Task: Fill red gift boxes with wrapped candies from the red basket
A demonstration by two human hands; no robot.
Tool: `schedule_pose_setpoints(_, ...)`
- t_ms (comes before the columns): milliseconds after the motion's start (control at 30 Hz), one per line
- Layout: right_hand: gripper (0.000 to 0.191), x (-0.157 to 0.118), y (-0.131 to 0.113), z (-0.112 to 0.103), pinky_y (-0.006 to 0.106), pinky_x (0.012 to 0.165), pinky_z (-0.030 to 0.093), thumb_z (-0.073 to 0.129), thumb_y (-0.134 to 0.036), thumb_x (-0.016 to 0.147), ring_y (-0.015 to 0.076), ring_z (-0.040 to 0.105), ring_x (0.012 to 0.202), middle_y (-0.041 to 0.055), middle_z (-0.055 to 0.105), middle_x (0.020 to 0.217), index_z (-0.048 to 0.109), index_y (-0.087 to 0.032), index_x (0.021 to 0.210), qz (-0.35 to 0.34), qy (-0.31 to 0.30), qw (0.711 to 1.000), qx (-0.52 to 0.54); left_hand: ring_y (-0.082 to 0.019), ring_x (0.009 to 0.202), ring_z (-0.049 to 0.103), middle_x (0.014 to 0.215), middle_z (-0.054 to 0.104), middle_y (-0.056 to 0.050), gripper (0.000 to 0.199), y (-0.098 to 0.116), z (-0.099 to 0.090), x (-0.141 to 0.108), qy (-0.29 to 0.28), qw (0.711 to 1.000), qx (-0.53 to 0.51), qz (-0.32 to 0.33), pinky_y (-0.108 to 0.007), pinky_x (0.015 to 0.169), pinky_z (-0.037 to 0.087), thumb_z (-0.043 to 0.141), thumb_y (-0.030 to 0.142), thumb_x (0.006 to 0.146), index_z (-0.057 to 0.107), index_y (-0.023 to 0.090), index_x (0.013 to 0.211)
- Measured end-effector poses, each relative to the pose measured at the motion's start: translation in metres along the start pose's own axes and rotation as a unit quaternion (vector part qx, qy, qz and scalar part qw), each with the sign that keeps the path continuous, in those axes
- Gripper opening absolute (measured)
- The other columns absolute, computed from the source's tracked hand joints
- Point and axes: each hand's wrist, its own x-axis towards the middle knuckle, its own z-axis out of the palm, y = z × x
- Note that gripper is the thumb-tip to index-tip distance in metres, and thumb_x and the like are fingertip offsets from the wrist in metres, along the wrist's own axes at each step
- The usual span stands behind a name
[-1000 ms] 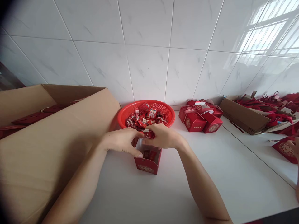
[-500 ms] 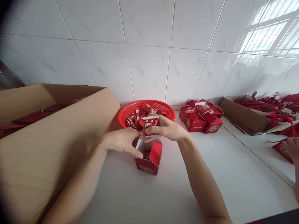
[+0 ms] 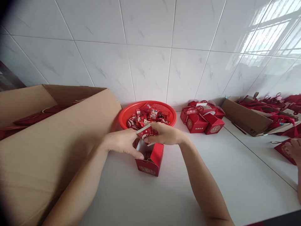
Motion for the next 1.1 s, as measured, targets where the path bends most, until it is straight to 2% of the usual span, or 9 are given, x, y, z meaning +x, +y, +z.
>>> schedule_pose_setpoints(100, 0.016, -0.008, -0.004, -0.002, 0.027, 0.064, 0.048, 0.061, -0.028, 0.086, 0.0156, 0.061, 0.076, -0.0004, 0.064, 0.082, 0.054, -0.02, 0.098, 0.025, -0.004, 0.999, -0.045, -0.019, 0.063, 0.058, 0.071, 0.061, 0.0, 0.048, 0.001, -0.001, 0.001, -0.013, 1.0, 0.01, -0.009, -0.027, 0.051, 0.037, 0.073, 0.059, 0.064, 0.066, 0.02, 0.09)
schedule_pose_setpoints(200, 0.02, -0.017, -0.01, -0.004, 0.025, 0.052, 0.041, 0.062, -0.028, 0.084, 0.0149, 0.059, 0.065, -0.0025, 0.064, 0.075, 0.048, -0.023, 0.097, 0.082, -0.013, 0.991, -0.103, -0.019, 0.067, 0.059, 0.074, 0.063, 0.0, 0.056, 0.002, -0.002, 0.0, -0.016, 1.0, 0.011, 0.002, -0.027, 0.055, 0.038, 0.073, 0.058, 0.065, 0.067, 0.021, 0.106)
schedule_pose_setpoints(300, 0.018, -0.021, -0.015, -0.003, 0.025, 0.047, 0.034, 0.065, -0.029, 0.082, 0.0148, 0.056, 0.06, -0.0031, 0.06, 0.068, 0.05, -0.023, 0.092, 0.106, -0.04, 0.977, -0.178, -0.02, 0.072, 0.06, 0.077, 0.064, 0.0, 0.069, 0.001, -0.002, 0.001, -0.015, 1.0, 0.014, 0.006, -0.027, 0.057, 0.038, 0.073, 0.06, 0.064, 0.064, 0.021, 0.12)
schedule_pose_setpoints(467, 0.017, -0.011, -0.016, 0.007, 0.027, 0.053, 0.033, 0.063, -0.025, 0.083, 0.0179, 0.057, 0.068, 0.0024, 0.064, 0.078, 0.062, -0.02, 0.099, 0.118, -0.032, 0.948, -0.294, -0.02, 0.071, 0.059, 0.075, 0.063, 0.0, 0.07, -0.002, -0.001, 0.002, -0.015, 1.0, 0.01, 0.018, -0.027, 0.056, 0.037, 0.072, 0.061, 0.063, 0.065, 0.023, 0.121)
schedule_pose_setpoints(667, 0.038, -0.004, -0.008, 0.014, 0.028, 0.06, 0.036, 0.062, -0.017, 0.081, 0.0228, 0.062, 0.081, 0.0054, 0.068, 0.086, 0.062, -0.022, 0.119, 0.143, 0.011, 0.932, -0.333, -0.021, 0.071, 0.059, 0.075, 0.062, 0.001, 0.073, -0.001, -0.002, 0.001, -0.015, 0.999, 0.019, 0.022, -0.027, 0.055, 0.038, 0.071, 0.06, 0.065, 0.06, 0.023, 0.127)
schedule_pose_setpoints(800, 0.036, -0.008, -0.015, 0.017, 0.029, 0.059, 0.037, 0.061, -0.01, 0.078, 0.0218, 0.063, 0.075, 0.0049, 0.071, 0.085, 0.067, -0.023, 0.111, 0.126, 0.006, 0.932, -0.34, -0.021, 0.074, 0.06, 0.08, 0.064, -0.001, 0.068, -0.001, 0.0, 0.001, -0.01, 1.0, 0.016, 0.008, -0.027, 0.055, 0.038, 0.072, 0.061, 0.063, 0.064, 0.021, 0.117)
schedule_pose_setpoints(933, 0.025, -0.014, -0.022, 0.019, 0.028, 0.06, 0.04, 0.061, -0.011, 0.079, 0.0198, 0.064, 0.074, 0.0026, 0.073, 0.087, 0.071, -0.025, 0.097, 0.059, -0.005, 0.954, -0.293, -0.019, 0.073, 0.06, 0.084, 0.065, 0.0, 0.051, -0.002, 0.002, 0.001, -0.008, 1.0, -0.007, 0.023, -0.026, 0.055, 0.038, 0.074, 0.057, 0.064, 0.067, 0.023, 0.102)
schedule_pose_setpoints(1100, 0.028, -0.024, -0.02, 0.009, 0.03, 0.065, 0.044, 0.06, -0.023, 0.085, 0.0217, 0.065, 0.084, 0.0023, 0.074, 0.092, 0.07, -0.027, 0.112, 0.03, 0.039, 0.963, -0.266, -0.018, 0.069, 0.06, 0.08, 0.064, 0.0, 0.046, 0.0, 0.003, 0.0, -0.001, 1.0, -0.004, 0.027, -0.027, 0.053, 0.037, 0.068, 0.059, 0.07, 0.066, 0.023, 0.099)
